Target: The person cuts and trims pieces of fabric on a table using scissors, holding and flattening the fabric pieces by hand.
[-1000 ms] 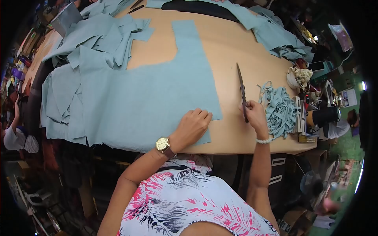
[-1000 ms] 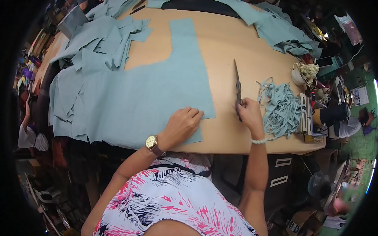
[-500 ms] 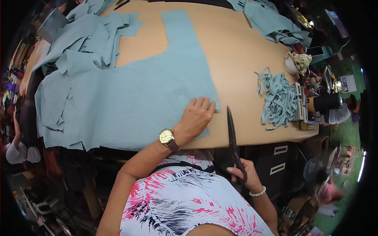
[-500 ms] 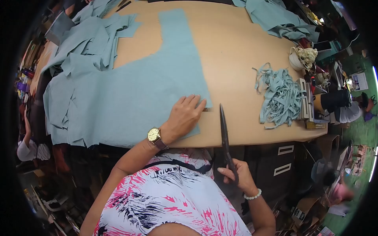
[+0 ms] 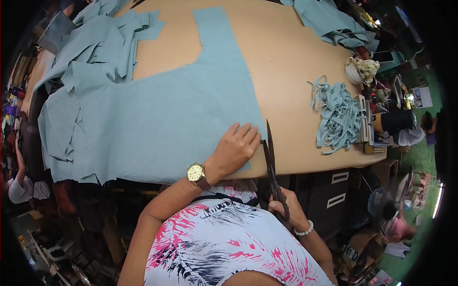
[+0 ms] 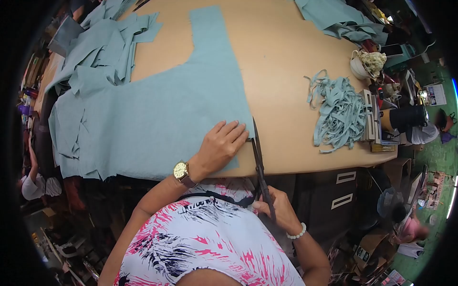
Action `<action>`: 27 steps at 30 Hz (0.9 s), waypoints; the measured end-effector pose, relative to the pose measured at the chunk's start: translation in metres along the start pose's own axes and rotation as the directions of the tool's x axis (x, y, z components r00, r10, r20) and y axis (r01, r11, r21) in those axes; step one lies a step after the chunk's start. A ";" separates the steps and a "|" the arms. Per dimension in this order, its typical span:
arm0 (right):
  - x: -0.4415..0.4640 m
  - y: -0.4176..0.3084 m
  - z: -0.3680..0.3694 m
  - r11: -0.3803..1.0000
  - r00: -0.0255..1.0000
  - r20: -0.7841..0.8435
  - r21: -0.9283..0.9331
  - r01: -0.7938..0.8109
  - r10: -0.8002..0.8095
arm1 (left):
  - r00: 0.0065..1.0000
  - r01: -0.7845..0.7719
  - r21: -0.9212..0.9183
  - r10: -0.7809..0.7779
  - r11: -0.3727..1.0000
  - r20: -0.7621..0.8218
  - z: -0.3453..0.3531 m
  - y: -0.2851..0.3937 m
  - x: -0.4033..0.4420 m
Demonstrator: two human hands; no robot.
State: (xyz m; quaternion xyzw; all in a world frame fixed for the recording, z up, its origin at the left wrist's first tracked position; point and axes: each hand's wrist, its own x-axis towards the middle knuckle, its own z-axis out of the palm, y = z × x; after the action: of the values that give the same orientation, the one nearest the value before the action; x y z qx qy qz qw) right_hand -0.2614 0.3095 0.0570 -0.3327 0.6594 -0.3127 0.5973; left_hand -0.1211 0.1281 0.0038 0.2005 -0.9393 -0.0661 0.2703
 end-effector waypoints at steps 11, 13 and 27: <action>0.005 0.000 0.002 1.000 1.000 -0.010 -0.009 -0.009 0.009 | 1.000 -0.006 -0.009 0.006 1.000 0.023 -0.003 0.005 -0.007; 0.005 -0.001 0.003 1.000 1.000 -0.013 0.011 -0.003 0.003 | 1.000 -0.006 -0.017 0.007 1.000 0.023 -0.003 0.005 -0.007; -0.001 0.001 0.009 0.993 0.995 -0.076 0.103 -0.055 0.063 | 1.000 -0.009 -0.026 0.010 1.000 0.027 -0.002 0.004 -0.009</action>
State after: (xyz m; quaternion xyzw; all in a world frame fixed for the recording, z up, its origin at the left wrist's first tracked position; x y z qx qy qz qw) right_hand -0.2528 0.3107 0.0557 -0.2698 0.6752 -0.3409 0.5959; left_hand -0.1145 0.1352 0.0019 0.1917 -0.9429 -0.0797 0.2606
